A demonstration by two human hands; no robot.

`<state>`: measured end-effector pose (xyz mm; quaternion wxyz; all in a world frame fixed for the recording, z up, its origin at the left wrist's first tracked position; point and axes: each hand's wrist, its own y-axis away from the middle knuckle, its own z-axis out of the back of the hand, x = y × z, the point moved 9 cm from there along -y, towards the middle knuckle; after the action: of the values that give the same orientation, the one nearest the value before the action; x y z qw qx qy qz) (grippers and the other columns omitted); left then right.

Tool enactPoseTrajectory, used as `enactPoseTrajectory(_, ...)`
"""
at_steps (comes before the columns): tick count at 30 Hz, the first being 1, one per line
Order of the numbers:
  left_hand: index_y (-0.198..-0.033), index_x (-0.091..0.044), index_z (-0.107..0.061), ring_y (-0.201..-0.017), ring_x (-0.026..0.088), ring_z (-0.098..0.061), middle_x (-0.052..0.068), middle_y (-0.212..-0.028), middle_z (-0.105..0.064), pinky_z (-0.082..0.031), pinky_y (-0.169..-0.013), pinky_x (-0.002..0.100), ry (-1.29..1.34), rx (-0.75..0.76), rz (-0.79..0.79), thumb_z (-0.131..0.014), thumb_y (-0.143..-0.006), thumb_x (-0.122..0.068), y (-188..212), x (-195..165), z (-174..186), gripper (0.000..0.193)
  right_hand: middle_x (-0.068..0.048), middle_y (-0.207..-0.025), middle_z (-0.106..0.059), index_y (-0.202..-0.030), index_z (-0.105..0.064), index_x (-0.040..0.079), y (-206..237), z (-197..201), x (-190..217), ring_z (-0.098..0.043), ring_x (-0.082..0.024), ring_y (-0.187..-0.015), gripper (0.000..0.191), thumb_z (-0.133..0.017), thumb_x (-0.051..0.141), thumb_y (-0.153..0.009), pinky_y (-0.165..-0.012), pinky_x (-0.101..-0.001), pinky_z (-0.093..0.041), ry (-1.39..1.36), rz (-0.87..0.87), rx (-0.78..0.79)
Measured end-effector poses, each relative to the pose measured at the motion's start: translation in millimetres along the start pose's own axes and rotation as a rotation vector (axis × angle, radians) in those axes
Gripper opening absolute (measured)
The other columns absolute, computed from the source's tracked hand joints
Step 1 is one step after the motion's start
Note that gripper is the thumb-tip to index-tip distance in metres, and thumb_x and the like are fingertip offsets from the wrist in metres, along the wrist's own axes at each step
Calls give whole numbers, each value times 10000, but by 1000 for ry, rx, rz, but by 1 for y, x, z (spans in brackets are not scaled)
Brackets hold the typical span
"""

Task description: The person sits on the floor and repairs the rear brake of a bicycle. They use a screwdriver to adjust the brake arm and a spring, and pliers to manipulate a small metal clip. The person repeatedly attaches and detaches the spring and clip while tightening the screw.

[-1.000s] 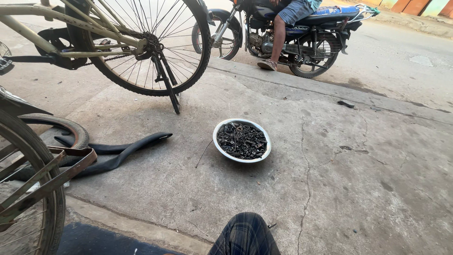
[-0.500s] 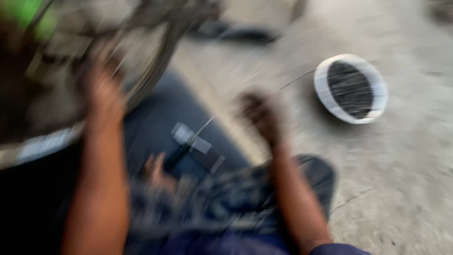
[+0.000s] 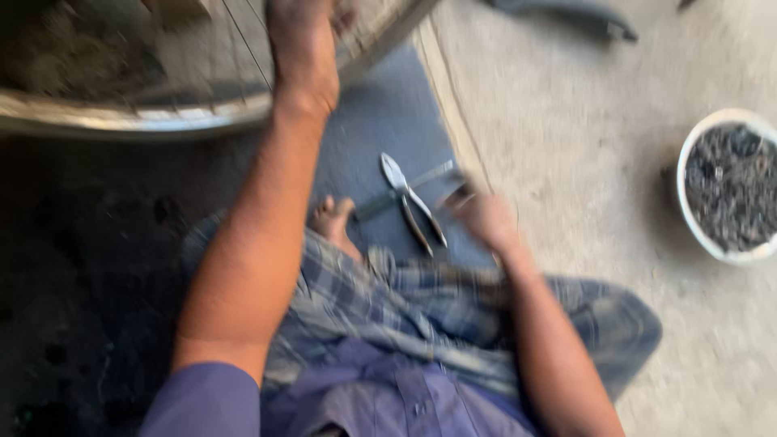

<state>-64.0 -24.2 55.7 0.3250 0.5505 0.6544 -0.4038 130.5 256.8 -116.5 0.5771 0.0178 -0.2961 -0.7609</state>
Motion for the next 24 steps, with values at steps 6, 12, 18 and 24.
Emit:
enactPoseTrajectory(6,-1088,-123,-705,-978,112,-696,-28,-1053,-738,-517,-798,292,4,-82,44,-781,-897,-403,1,-2,-2,348,-231,-1121,-717,-1522,-392,101,26,-61,121,-695,-372,-1057,762,-709,341,-872,-918,-450,-530,-350,497,122)
enactPoseTrajectory(12,-1088,-144,-721,-965,88,-656,-43,-1017,-719,-493,-807,273,96,-65,80,-800,-889,-372,7,-8,-13,313,-259,-1078,-713,-1371,-518,43,24,-68,126,-680,-422,-1047,596,-681,381,-909,-906,-492,-529,-171,416,86)
enactPoseTrajectory(18,-1079,-151,-721,-982,75,-658,-57,-1013,-722,-488,-825,270,107,-61,105,-817,-863,-397,7,-7,-13,341,-177,-918,-714,-1204,-672,79,24,-50,117,-690,-317,-831,341,-661,314,-957,-761,-458,-552,-360,363,-23)
enactPoseTrajectory(24,-1091,-157,-733,-973,79,-658,-54,-1009,-730,-478,-828,277,90,-51,146,-822,-849,-406,6,-8,-12,358,-80,-789,-581,-1548,-371,216,38,7,117,-593,-172,-570,684,-611,205,-908,-515,-330,-522,-1144,294,90)
